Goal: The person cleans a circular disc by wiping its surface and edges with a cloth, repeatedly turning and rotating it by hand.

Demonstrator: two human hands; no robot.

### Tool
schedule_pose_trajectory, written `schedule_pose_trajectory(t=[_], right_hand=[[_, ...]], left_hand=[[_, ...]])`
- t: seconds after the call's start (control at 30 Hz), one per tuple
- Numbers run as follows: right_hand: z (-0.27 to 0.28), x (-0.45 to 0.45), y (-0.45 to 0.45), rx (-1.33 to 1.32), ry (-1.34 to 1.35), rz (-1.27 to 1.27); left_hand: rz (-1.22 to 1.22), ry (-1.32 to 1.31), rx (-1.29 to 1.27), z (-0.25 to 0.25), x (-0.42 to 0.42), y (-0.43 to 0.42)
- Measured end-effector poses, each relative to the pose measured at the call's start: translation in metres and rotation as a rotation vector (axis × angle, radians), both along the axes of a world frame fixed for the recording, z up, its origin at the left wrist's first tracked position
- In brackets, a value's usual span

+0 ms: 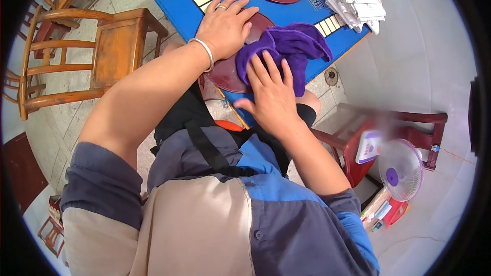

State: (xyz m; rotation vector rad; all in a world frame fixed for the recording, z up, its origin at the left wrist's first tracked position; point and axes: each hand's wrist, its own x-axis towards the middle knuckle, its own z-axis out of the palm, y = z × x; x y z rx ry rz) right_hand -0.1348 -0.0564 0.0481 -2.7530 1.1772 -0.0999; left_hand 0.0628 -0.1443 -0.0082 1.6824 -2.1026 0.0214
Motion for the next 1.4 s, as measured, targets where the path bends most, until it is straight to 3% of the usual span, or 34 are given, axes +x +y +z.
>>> schedule_pose_trajectory(t=[0.13, 0.33, 0.43, 0.67, 0.77, 0.87, 0.97, 1.07, 1.2, 1.4], right_hand=[[-0.004, -0.063, -0.02, -0.012, 0.175, -0.121], [-0.01, -0.071, -0.03, -0.057, 0.032, -0.215], [-0.004, -0.068, -0.018, -0.148, 0.071, -0.128], [-0.005, -0.063, -0.033, -0.062, -0.224, -0.169], [-0.009, -0.042, -0.018, -0.004, -0.353, -0.031], [-0.011, -0.025, -0.003, 0.005, -0.319, 0.088], [-0.01, -0.047, -0.027, -0.097, -0.146, 0.089], [-0.007, -0.058, -0.055, -0.195, -0.151, 0.059], [-0.015, -0.036, -0.021, -0.06, -0.182, 0.18], [-0.012, -0.05, -0.06, -0.192, -0.209, -0.037]], left_hand=[[-0.003, -0.004, 0.027, 0.001, -0.001, 0.004], [0.004, -0.017, 0.01, 0.002, 0.0, -0.001], [0.009, -0.028, 0.014, 0.002, -0.001, -0.001], [0.008, -0.025, 0.018, 0.004, -0.001, -0.001], [0.009, -0.026, 0.012, 0.003, 0.0, 0.0], [0.001, -0.011, -0.007, 0.001, -0.001, -0.002], [0.0, 0.005, -0.002, 0.001, 0.001, 0.0], [-0.004, 0.008, -0.006, 0.001, 0.0, -0.002], [-0.001, 0.006, -0.008, 0.003, 0.0, -0.002], [0.003, 0.02, -0.009, -0.001, -0.001, 0.0]])
